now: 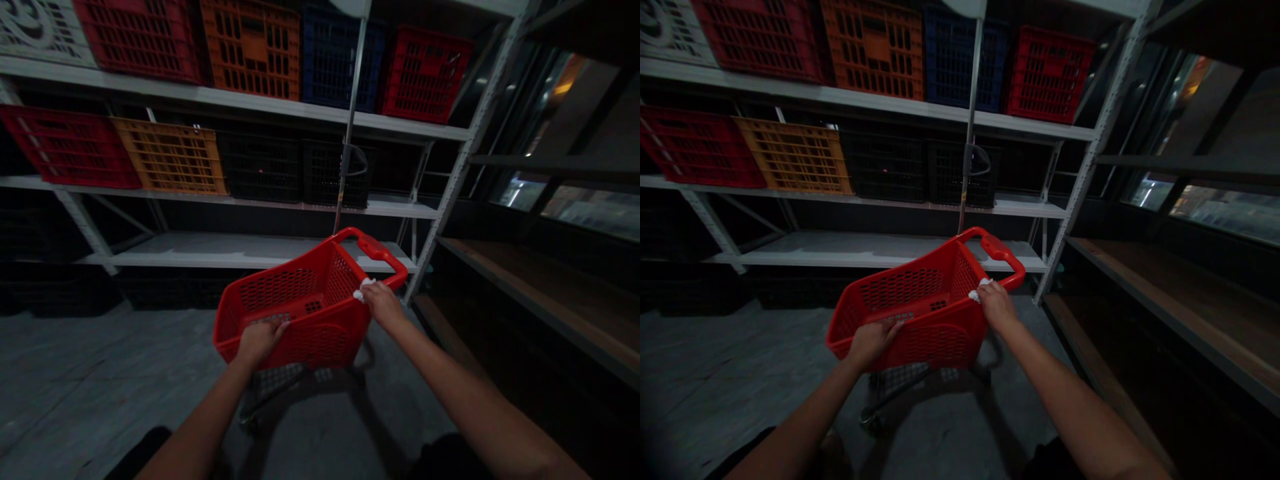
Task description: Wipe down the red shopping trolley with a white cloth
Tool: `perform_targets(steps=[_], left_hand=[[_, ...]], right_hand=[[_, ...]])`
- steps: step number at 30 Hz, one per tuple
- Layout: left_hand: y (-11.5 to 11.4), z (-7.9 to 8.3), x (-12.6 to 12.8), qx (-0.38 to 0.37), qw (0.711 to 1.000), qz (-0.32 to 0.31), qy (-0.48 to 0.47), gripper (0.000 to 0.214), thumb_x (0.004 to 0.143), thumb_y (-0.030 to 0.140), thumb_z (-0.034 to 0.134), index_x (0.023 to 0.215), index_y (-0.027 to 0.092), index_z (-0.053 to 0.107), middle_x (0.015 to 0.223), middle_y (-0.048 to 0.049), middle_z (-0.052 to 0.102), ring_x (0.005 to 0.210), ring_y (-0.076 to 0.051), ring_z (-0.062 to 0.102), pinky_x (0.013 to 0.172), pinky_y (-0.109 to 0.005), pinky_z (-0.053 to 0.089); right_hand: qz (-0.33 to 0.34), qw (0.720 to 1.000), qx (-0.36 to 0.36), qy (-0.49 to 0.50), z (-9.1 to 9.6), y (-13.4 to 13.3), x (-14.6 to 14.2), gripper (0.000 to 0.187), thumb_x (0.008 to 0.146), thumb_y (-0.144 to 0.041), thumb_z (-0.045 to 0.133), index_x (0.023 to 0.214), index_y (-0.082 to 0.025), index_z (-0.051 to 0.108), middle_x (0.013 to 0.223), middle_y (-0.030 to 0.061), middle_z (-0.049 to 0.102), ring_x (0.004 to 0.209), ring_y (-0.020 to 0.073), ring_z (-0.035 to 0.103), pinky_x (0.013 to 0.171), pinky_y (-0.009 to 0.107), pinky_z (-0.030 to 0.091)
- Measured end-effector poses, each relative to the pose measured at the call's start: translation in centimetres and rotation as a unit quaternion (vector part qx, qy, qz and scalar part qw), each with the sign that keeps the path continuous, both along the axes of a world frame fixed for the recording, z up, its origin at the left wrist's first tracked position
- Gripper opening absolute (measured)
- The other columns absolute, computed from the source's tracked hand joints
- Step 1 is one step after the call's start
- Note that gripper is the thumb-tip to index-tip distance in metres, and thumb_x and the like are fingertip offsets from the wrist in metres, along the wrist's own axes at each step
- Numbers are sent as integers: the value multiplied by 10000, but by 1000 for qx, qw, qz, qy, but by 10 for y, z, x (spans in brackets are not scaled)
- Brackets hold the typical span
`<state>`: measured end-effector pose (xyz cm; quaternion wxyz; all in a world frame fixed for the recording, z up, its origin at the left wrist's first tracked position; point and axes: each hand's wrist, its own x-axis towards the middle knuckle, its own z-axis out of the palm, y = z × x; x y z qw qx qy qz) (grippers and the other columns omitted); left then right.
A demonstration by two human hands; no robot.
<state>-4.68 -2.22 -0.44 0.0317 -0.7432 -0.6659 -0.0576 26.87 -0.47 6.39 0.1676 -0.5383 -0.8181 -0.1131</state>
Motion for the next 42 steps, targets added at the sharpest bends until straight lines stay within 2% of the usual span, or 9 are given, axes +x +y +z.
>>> perform_targets(steps=[4, 7, 13, 17, 21, 25, 31, 36, 42], left_hand=[[-1, 2, -13, -3, 1000, -3, 0, 604, 829, 553, 118, 926, 211, 607, 823, -94, 663, 790, -208, 604, 664, -279, 399], [-1, 2, -21, -7, 1000, -4, -1, 602, 826, 556, 122, 929, 215, 607, 815, -86, 663, 783, -200, 603, 652, -266, 393], [1, -2, -28, -7, 1000, -12, 0, 602, 823, 560, 124, 908, 220, 612, 809, -80, 662, 775, -195, 602, 657, -267, 390], [2, -3, -37, -7, 1000, -17, 0, 580, 827, 551, 140, 887, 224, 615, 812, -76, 663, 787, -195, 603, 658, -264, 389], [3, -2, -51, -9, 1000, -22, -3, 571, 822, 557, 154, 903, 228, 614, 777, -79, 665, 770, -201, 607, 635, -264, 384], [3, -2, -57, -6, 999, -34, -6, 581, 818, 566, 153, 865, 222, 619, 784, -76, 665, 763, -199, 607, 630, -263, 378], [1, -1, -57, 0, 999, -44, -9, 578, 824, 554, 148, 849, 221, 620, 764, -62, 662, 749, -184, 604, 630, -249, 374], [1, -1, -60, 7, 999, -43, -8, 587, 820, 560, 149, 811, 216, 624, 748, -67, 659, 744, -194, 603, 626, -257, 373], [3, -4, -63, 3, 999, -41, -9, 591, 816, 570, 144, 816, 223, 622, 749, -60, 657, 737, -186, 600, 611, -249, 363]], right_hand=[[-57, 996, 73, -15, 12, -3, 43, 296, 834, -166, 415, 1086, -167, 569, 1146, 68, 566, 1072, 200, 437, 981, 360, 214], [-52, 991, 118, -16, 5, -6, 44, 285, 839, -153, 402, 1067, -154, 573, 1148, 91, 566, 1095, 201, 451, 1010, 402, 174], [94, 988, 124, 7, -40, -12, -45, 262, 814, -117, 443, 1035, -148, 580, 1076, 93, 602, 1044, 194, 495, 967, 354, 305], [179, 979, 103, -4, -49, -16, -79, 260, 814, -126, 455, 1044, -164, 570, 1097, 87, 594, 1048, 186, 499, 946, 365, 338], [209, 970, 124, -7, -36, -24, -46, 250, 821, -111, 433, 1001, -189, 589, 1109, 54, 597, 1077, 169, 491, 966, 380, 317], [177, 970, 163, 26, -23, -37, -9, 230, 827, -110, 415, 908, -189, 615, 1042, 57, 630, 990, 164, 544, 968, 405, 307], [100, 973, 183, 97, 13, -41, -11, 230, 743, -79, 453, 869, -159, 628, 987, 96, 601, 933, 195, 521, 869, 354, 401], [25, 992, 78, 96, 46, -39, 4, 171, 755, -159, 477, 858, -161, 613, 992, 84, 542, 876, 171, 525, 801, 292, 419], [-21, 999, -31, 31, 42, -43, 15, 166, 778, -282, 521, 884, -178, 594, 934, 61, 569, 857, 173, 536, 739, 261, 398]])
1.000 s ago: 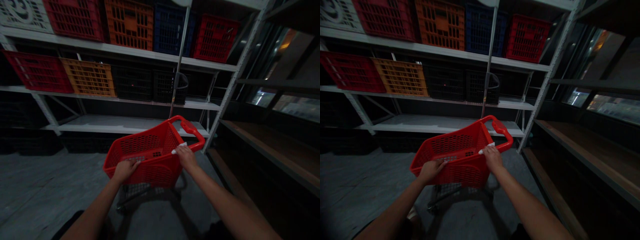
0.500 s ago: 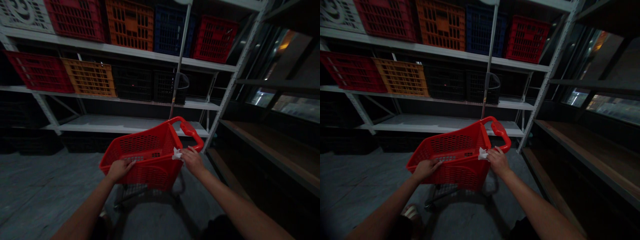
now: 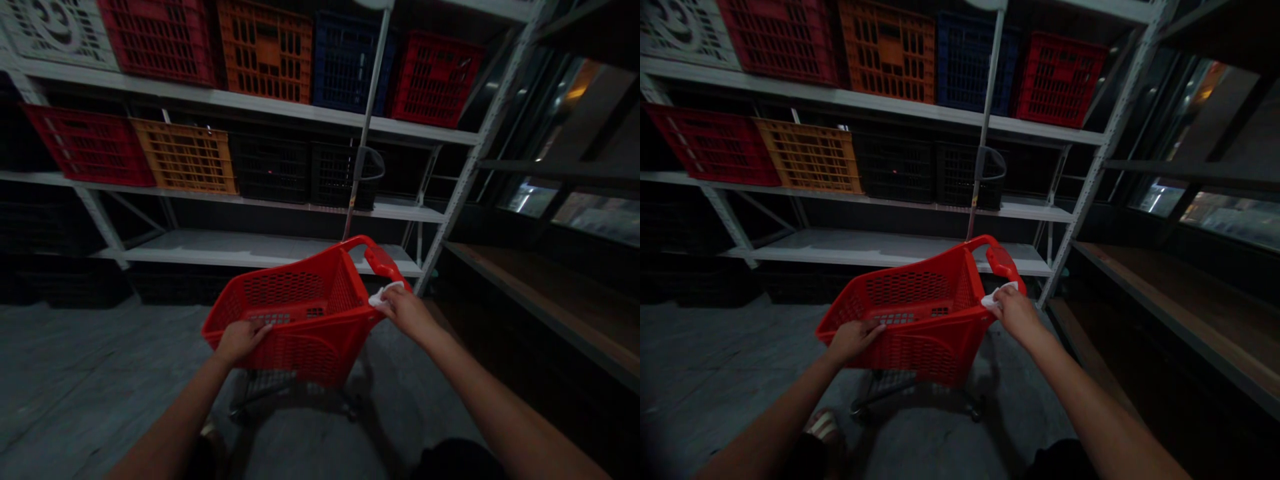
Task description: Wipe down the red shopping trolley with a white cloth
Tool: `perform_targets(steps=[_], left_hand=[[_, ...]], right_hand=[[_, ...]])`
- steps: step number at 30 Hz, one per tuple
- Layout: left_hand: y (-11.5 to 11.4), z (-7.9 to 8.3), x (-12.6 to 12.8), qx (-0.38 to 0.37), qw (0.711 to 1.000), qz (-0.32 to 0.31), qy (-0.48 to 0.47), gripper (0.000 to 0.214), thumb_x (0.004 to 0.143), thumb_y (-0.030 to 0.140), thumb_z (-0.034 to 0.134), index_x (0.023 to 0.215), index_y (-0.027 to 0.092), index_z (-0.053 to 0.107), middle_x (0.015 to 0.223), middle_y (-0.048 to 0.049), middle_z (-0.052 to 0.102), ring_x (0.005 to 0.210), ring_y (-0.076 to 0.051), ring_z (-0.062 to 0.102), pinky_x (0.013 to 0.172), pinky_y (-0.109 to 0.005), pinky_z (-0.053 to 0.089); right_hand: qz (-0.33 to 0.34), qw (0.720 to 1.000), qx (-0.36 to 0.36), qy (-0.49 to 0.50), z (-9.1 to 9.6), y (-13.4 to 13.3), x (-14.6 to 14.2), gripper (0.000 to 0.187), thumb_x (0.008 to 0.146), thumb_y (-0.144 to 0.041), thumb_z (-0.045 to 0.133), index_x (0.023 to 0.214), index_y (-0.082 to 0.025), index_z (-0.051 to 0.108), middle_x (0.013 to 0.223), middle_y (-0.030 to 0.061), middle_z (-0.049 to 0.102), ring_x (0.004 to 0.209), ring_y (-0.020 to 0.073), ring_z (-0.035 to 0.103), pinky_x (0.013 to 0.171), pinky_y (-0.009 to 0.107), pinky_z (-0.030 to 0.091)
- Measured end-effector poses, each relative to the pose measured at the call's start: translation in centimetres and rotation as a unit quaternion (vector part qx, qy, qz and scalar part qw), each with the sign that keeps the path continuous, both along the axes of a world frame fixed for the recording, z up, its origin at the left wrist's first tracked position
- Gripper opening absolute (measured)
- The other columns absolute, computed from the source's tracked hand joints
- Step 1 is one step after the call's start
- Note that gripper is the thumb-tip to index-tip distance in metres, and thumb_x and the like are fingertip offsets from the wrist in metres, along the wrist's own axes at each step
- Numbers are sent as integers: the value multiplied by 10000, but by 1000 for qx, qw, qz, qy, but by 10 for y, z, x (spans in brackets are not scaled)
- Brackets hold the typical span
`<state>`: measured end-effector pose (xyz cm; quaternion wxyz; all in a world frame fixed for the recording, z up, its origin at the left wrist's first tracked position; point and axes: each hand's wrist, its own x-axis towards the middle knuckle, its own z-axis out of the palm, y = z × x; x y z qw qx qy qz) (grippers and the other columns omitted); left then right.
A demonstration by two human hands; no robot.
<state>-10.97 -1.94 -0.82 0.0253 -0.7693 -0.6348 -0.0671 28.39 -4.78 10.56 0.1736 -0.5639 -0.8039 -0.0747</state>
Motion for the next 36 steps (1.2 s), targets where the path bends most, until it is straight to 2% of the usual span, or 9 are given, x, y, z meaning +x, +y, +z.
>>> perform_targets(steps=[3, 5, 13, 16, 19, 23, 28, 32, 36], left_hand=[[0, -1, 0, 0, 1000, 5, 0, 595, 812, 580, 142, 823, 227, 621, 754, -58, 657, 741, -185, 600, 617, -249, 362], [0, 0, 1, 0, 1000, 7, -2, 596, 811, 582, 141, 817, 228, 619, 749, -57, 657, 738, -184, 600, 621, -250, 362], [-2, 4, 6, 1, 1000, 1, -10, 585, 818, 568, 141, 785, 225, 614, 764, -53, 661, 754, -182, 599, 624, -252, 360], [-2, 5, 4, 0, 1000, -2, -12, 579, 819, 563, 145, 799, 228, 617, 759, -54, 660, 760, -186, 600, 632, -255, 365], [-2, 6, 1, -3, 1000, -3, -16, 562, 817, 557, 163, 821, 232, 621, 773, -56, 663, 765, -191, 600, 631, -257, 369], [0, 7, -3, -12, 1000, -1, -28, 552, 815, 550, 176, 815, 226, 622, 786, -56, 663, 770, -191, 599, 628, -254, 369], [2, 8, -5, 1, 999, 15, -50, 540, 812, 536, 200, 813, 215, 634, 780, -66, 665, 783, -208, 597, 668, -274, 382], [3, 17, 17, 51, 996, 40, -60, 573, 843, 474, 138, 788, 161, 615, 828, -111, 652, 848, -234, 574, 785, -334, 361], [7, 33, 83, 94, 992, 5, -80, 519, 859, 453, 149, 872, 169, 584, 930, -95, 633, 907, -211, 545, 839, -329, 331]], right_hand=[[-65, 997, -24, -23, -3, -2, -7, 180, 797, -283, 490, 901, -179, 594, 905, 67, 576, 766, 171, 550, 654, 256, 381], [-72, 996, -31, -30, -5, -3, -19, 185, 811, -228, 450, 905, -167, 597, 897, 73, 579, 749, 167, 546, 640, 252, 367], [86, 994, -34, -51, -41, 8, -115, 234, 828, -110, 382, 902, -149, 601, 906, 83, 604, 877, 172, 507, 782, 258, 355], [138, 988, -5, -66, -47, 13, -127, 217, 827, -123, 408, 827, -161, 621, 844, 67, 621, 856, 174, 506, 809, 271, 351], [147, 986, 33, -66, -43, 13, -105, 202, 804, -124, 445, 768, -176, 637, 795, 55, 631, 813, 176, 515, 791, 281, 359], [84, 994, 63, -41, -25, 7, -42, 183, 758, -126, 492, 755, -216, 651, 811, 30, 647, 799, 193, 534, 738, 314, 369], [14, 995, 90, 34, -10, 4, 26, 189, 746, -176, 508, 822, -229, 673, 1035, 48, 584, 860, 204, 550, 733, 322, 411], [-28, 987, 126, 98, -19, 8, 31, 195, 744, -192, 497, 824, -188, 675, 927, 86, 537, 741, 185, 541, 645, 298, 443], [-19, 976, 157, 147, -36, 5, 7, 215, 769, -188, 457, 854, -166, 654, 834, 70, 504, 716, 169, 517, 653, 280, 446]])
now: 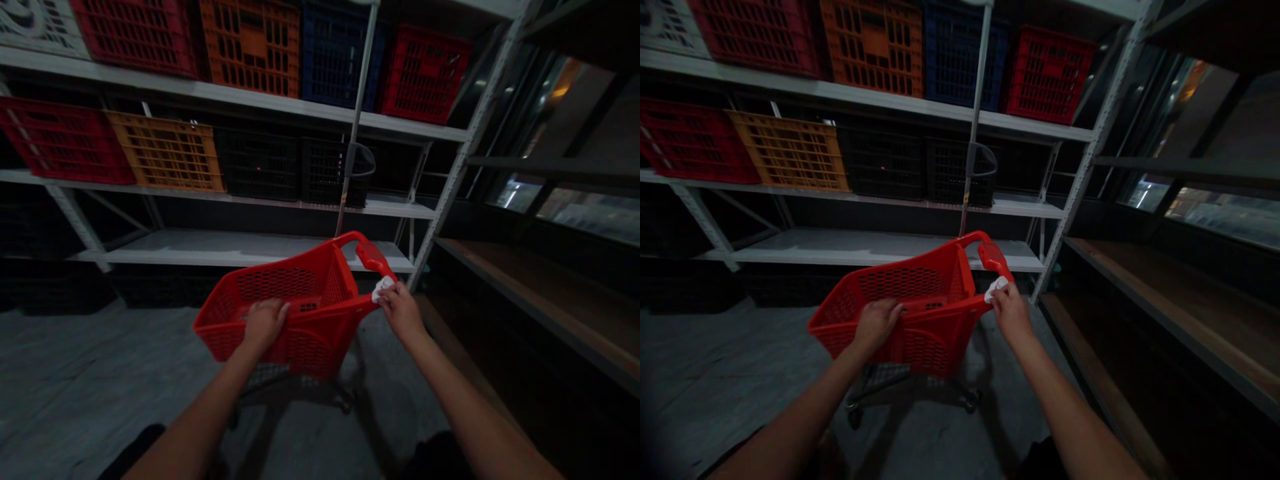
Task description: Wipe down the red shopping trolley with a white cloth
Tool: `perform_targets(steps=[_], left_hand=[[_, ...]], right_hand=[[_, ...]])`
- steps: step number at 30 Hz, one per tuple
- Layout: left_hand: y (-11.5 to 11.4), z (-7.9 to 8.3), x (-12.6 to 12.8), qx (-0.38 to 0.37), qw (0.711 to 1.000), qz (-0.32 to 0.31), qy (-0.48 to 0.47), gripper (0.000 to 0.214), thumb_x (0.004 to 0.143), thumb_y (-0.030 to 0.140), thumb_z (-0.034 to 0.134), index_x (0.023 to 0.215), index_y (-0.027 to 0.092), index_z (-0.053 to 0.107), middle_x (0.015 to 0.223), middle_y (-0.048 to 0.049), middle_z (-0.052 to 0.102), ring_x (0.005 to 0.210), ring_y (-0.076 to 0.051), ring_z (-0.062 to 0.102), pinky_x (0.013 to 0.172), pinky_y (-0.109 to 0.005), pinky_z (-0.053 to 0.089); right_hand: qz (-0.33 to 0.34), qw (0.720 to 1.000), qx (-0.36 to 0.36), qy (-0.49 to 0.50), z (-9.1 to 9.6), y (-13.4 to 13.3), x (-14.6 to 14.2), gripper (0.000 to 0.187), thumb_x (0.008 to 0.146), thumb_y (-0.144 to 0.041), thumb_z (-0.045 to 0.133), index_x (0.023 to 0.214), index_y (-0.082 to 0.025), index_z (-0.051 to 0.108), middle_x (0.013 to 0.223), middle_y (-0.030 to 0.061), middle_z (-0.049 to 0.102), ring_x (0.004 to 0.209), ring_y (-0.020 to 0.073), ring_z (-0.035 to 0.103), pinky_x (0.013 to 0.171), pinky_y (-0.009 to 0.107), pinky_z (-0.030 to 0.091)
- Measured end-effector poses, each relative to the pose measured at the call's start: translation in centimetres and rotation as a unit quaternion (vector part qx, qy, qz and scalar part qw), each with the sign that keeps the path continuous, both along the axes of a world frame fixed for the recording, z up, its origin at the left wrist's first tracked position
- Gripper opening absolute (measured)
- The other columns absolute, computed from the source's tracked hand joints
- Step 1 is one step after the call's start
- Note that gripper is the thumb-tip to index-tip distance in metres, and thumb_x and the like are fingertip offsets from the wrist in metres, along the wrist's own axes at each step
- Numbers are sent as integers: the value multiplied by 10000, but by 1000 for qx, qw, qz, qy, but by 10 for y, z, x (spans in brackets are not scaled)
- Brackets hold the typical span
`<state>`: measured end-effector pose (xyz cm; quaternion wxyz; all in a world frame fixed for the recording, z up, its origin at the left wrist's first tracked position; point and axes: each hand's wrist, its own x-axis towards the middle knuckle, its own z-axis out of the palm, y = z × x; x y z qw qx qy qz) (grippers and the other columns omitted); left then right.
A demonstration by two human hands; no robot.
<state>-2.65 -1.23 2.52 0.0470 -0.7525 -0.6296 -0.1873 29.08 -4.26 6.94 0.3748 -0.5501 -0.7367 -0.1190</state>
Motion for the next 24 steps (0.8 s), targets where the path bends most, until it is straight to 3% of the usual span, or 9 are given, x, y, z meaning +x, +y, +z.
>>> perform_targets(steps=[4, 7, 12, 17, 24], left_hand=[[8, 7, 83, -1, 998, -57, -13, 509, 860, 483, 149, 970, 214, 566, 931, -62, 640, 882, -151, 566, 785, -255, 361], [11, 7, 116, -17, 999, -45, -14, 606, 845, 527, 90, 894, 192, 593, 791, -82, 654, 763, -173, 601, 668, -266, 383], [10, 6, 114, -24, 999, -24, -8, 650, 801, 610, 96, 843, 191, 591, 783, -83, 653, 765, -191, 607, 618, -255, 373], [9, 5, 110, -25, 999, -28, -2, 670, 769, 655, 98, 828, 198, 585, 793, -91, 656, 756, -207, 606, 597, -266, 365], [10, 4, 108, -25, 999, -28, -2, 644, 788, 630, 107, 843, 205, 588, 813, -80, 657, 786, -195, 599, 618, -257, 360]], right_hand=[[4, 999, 21, 31, -24, -2, -31, 220, 788, -176, 436, 914, -184, 616, 864, 64, 477, 756, 163, 504, 689, 274, 443], [28, 998, 27, 47, -43, 3, -47, 227, 814, -178, 413, 937, -185, 605, 852, 63, 476, 763, 157, 499, 698, 265, 439], [76, 990, 79, 91, -57, 8, -40, 214, 829, -189, 402, 841, -186, 616, 802, 55, 489, 756, 153, 501, 714, 272, 440], [-29, 958, 165, 234, -53, 4, -22, 157, 808, -216, 435, 800, -176, 587, 801, 54, 475, 775, 168, 495, 720, 310, 434], [18, 966, 92, 241, -70, 5, -66, 183, 814, -198, 386, 791, -183, 568, 812, 65, 501, 792, 175, 499, 725, 315, 426]])
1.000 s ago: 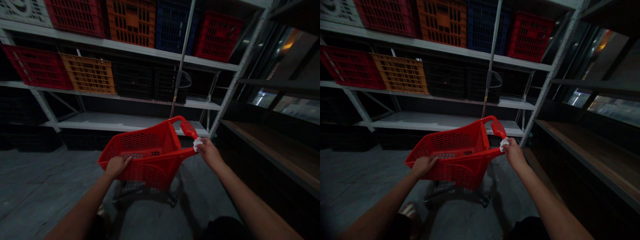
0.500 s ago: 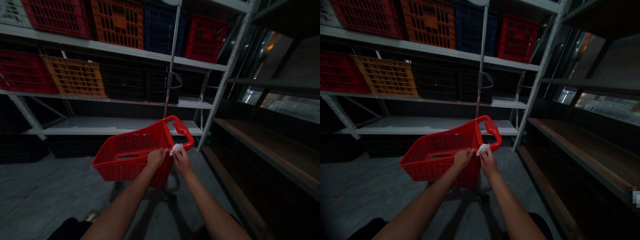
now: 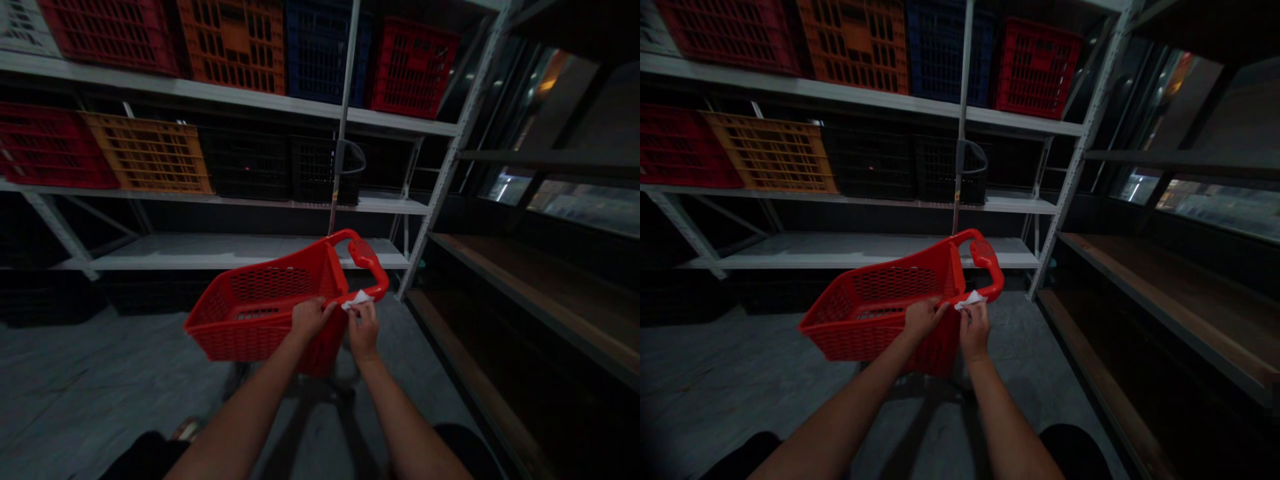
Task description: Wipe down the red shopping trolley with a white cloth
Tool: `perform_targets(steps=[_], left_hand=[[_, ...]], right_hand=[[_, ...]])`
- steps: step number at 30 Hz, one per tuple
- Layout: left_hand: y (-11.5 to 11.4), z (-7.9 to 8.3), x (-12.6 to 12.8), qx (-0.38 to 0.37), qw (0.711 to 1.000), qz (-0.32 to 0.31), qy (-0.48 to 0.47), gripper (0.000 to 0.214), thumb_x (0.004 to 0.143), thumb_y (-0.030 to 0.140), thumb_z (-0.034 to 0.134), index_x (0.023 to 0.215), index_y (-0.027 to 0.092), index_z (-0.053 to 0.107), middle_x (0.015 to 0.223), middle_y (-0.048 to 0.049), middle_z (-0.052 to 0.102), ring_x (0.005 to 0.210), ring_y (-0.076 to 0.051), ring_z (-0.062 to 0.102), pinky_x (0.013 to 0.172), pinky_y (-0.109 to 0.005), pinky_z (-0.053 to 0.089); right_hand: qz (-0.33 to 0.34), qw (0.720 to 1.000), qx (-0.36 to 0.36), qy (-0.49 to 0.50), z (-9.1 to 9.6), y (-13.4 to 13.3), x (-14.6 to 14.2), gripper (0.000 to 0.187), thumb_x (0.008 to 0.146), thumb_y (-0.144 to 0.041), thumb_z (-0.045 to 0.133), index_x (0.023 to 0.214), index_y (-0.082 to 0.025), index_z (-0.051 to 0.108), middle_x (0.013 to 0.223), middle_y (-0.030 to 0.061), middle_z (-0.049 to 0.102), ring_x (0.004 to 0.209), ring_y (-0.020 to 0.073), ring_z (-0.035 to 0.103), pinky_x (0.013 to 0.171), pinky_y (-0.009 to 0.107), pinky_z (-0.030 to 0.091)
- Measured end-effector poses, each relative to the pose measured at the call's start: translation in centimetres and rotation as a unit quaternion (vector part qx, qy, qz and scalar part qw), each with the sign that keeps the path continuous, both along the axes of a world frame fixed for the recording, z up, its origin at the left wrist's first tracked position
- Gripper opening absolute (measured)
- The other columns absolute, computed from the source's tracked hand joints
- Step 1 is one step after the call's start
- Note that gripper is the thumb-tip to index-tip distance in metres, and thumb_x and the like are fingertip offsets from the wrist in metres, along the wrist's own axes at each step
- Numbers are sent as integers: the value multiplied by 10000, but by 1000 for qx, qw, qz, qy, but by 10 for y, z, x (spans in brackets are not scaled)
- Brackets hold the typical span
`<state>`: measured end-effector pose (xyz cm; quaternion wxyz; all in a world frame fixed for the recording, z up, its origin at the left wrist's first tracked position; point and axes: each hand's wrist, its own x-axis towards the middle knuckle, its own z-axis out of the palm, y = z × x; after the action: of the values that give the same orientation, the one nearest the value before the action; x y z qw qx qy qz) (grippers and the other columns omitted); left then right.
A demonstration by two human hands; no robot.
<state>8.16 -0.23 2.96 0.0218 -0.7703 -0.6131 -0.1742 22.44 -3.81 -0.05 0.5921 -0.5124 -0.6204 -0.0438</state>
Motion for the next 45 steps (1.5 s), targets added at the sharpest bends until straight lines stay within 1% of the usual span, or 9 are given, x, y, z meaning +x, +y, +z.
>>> perform_targets(steps=[7, 17, 21, 24, 26, 30, 36, 42, 45], left_hand=[[0, 0, -12, -1, 1000, 2, 7, 629, 796, 619, 122, 822, 210, 599, 807, -69, 656, 780, -179, 593, 627, -244, 357], [-6, -5, -26, 8, 1000, -8, 17, 637, 792, 624, 123, 822, 206, 603, 794, -83, 659, 753, -201, 595, 607, -259, 345], [-11, -5, -31, 9, 1000, -16, 18, 622, 776, 644, 170, 836, 206, 608, 800, -84, 660, 766, -197, 595, 614, -252, 341], [-14, -6, -34, 18, 1000, -11, 12, 635, 733, 691, 219, 877, 210, 607, 797, -81, 662, 777, -205, 596, 613, -250, 340], [-16, -8, -36, 26, 1000, -4, 8, 653, 723, 704, 214, 870, 207, 610, 784, -80, 664, 767, -208, 598, 602, -249, 338], [-16, -10, -43, 45, 999, -14, 11, 655, 735, 694, 197, 853, 203, 613, 781, -80, 667, 751, -205, 601, 596, -247, 339], [-16, -11, -52, 53, 998, -36, 18, 626, 754, 669, 202, 821, 202, 614, 777, -76, 666, 740, -198, 600, 598, -246, 341], [-16, -12, -57, 58, 997, -45, 18, 621, 757, 664, 206, 812, 197, 611, 760, -71, 667, 720, -190, 599, 578, -240, 328], [-16, -15, -61, 65, 997, -47, 16, 614, 759, 660, 214, 810, 193, 609, 763, -73, 667, 725, -186, 597, 587, -237, 330]], right_hand=[[-77, 992, 62, 77, 29, -5, 27, 145, 815, -213, 396, 819, -183, 538, 851, 74, 493, 864, 193, 489, 792, 351, 403], [27, 1000, -1, -10, 24, -29, 6, 176, 818, -186, 407, 830, -178, 582, 822, 61, 493, 789, 166, 505, 736, 295, 430], [-41, 999, 3, -9, 54, -25, 36, 189, 808, -222, 430, 848, -150, 600, 879, 87, 520, 859, 183, 517, 774, 295, 421], [1, 994, -77, -75, 84, -2, 60, 165, 775, -225, 478, 785, -163, 631, 850, 68, 584, 797, 168, 555, 714, 261, 429], [65, 970, -159, -173, 102, 18, 69, 147, 754, -197, 505, 753, -171, 650, 814, 50, 626, 757, 155, 571, 696, 245, 417], [137, 871, -289, -372, 131, 44, 64, 163, 717, -129, 518, 745, -163, 674, 752, 46, 660, 704, 150, 577, 645, 228, 386], [221, 751, -401, -476, 151, 47, 45, 132, 644, -118, 574, 658, -188, 684, 569, -7, 623, 513, 115, 523, 491, 204, 321], [145, 828, -295, -455, 143, 55, 52, 153, 695, -132, 530, 728, -175, 673, 680, 36, 651, 633, 151, 559, 553, 216, 335], [208, 822, -305, -433, 142, 43, 55, 148, 688, -122, 533, 710, -182, 667, 662, 14, 647, 618, 140, 558, 547, 209, 340]])
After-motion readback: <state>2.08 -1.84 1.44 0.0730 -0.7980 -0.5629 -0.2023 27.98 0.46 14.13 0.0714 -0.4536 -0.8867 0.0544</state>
